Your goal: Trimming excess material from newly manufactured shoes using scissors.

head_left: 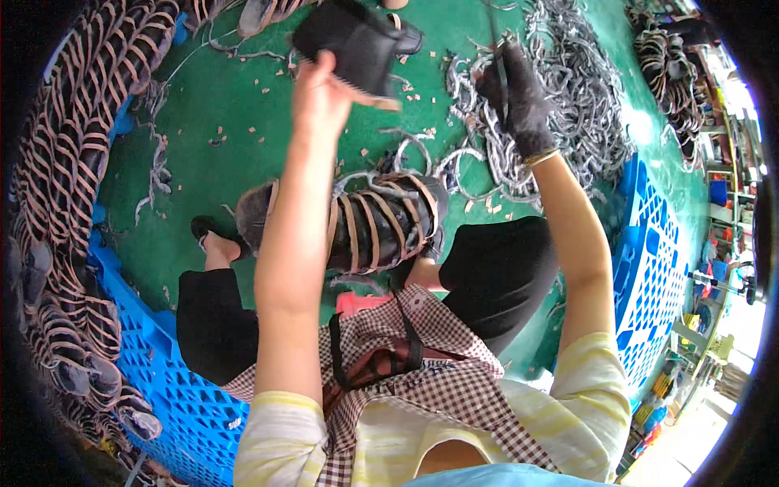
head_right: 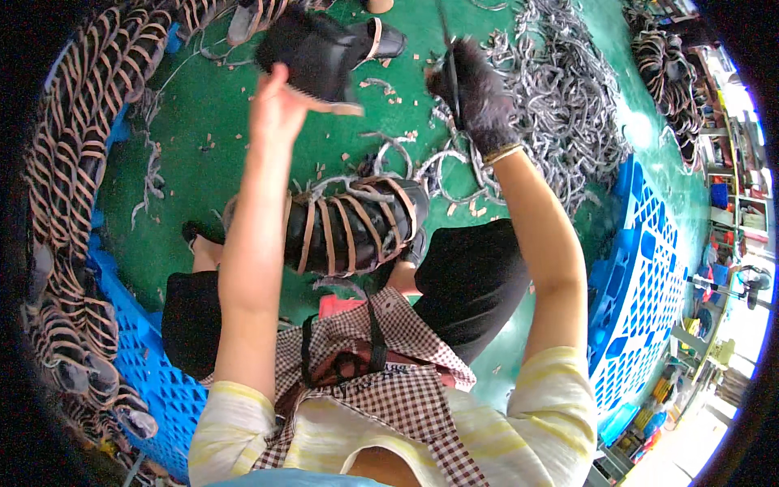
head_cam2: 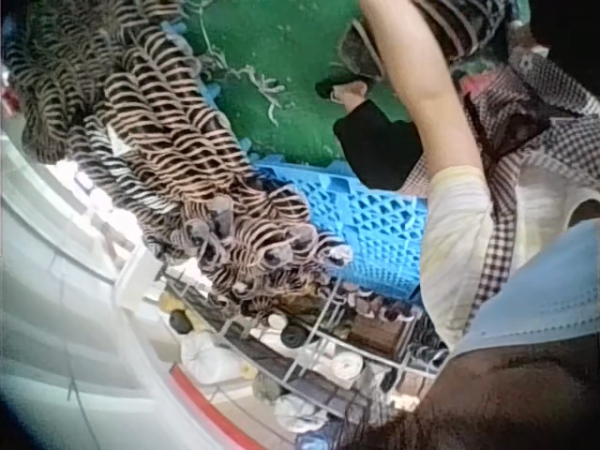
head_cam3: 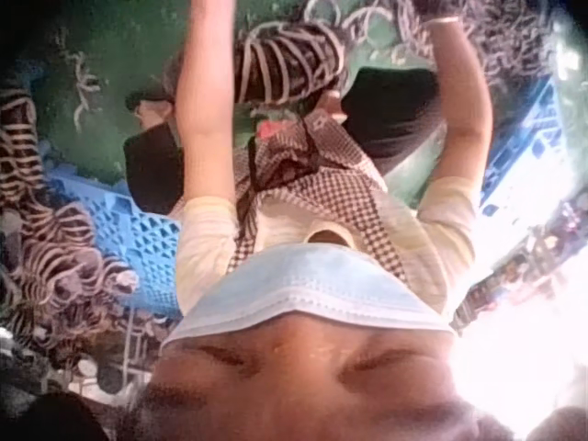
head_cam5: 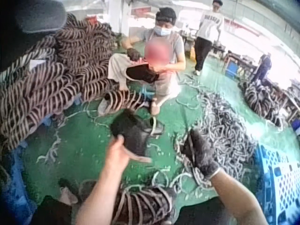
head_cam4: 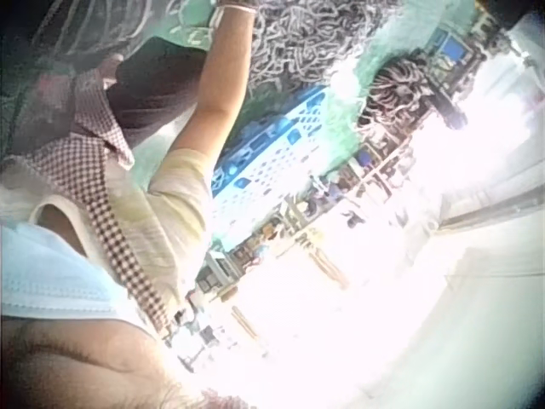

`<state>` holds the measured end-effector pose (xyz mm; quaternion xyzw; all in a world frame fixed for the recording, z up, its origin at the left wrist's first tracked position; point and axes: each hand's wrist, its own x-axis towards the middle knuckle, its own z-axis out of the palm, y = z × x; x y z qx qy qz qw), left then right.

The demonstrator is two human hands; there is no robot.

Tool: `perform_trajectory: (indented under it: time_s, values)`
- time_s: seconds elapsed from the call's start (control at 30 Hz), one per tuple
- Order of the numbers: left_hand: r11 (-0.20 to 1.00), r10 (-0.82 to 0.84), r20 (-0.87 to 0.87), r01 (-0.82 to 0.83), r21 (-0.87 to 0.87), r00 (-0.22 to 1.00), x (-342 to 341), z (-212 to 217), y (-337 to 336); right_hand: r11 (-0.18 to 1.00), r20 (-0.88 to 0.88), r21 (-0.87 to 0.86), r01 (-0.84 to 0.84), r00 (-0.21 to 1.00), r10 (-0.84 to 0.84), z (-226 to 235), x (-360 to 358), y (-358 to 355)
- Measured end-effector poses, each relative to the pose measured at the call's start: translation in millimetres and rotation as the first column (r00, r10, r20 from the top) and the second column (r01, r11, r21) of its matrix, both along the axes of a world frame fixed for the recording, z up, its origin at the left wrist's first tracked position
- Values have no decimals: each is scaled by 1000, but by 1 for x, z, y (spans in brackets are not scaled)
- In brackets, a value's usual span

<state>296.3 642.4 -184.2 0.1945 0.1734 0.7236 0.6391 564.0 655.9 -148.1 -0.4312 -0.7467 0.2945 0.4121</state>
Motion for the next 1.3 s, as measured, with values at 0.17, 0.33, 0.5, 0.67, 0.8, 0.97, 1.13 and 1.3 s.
perform_trajectory:
  time_s: [0.17, 0.33, 0.5, 0.67, 0.8, 0.97, 1.13, 1.3]
  values:
    - [979, 179, -147, -192, -75, 973, -92, -33, -46, 962, 817, -205, -178, 510, 268, -92, -20, -29]
    - [904, 233, -234, -299, -307, 944, -121, -62, -97, 872, 752, -263, -412, 479, 453, -223, -106, -39]
    - [860, 172, -224, -257, -440, 959, -123, -71, -117, 855, 756, -364, -369, 418, 503, -255, -134, -15]
    - [876, 139, -245, -234, -422, 959, -127, -71, -114, 753, 864, -319, -575, 150, 481, -241, -20, 25]
    - [867, 130, -198, -208, -452, 972, -114, -75, -106, 920, 915, -377, -108, -201, 351, -257, 196, 30]
    - [905, 28, -29, -38, -423, 999, -99, -43, -108, 689, 807, 59, 722, -440, 393, -166, 391, 20]
    - [879, 87, -123, -134, -458, 989, -60, -22, -102, 867, 932, -359, 346, 96, 348, -29, 240, -28]
    - [914, 67, -163, -126, -386, 984, -44, 43, -128, 994, 835, -106, 4, 544, 87, 40, 38, -88]
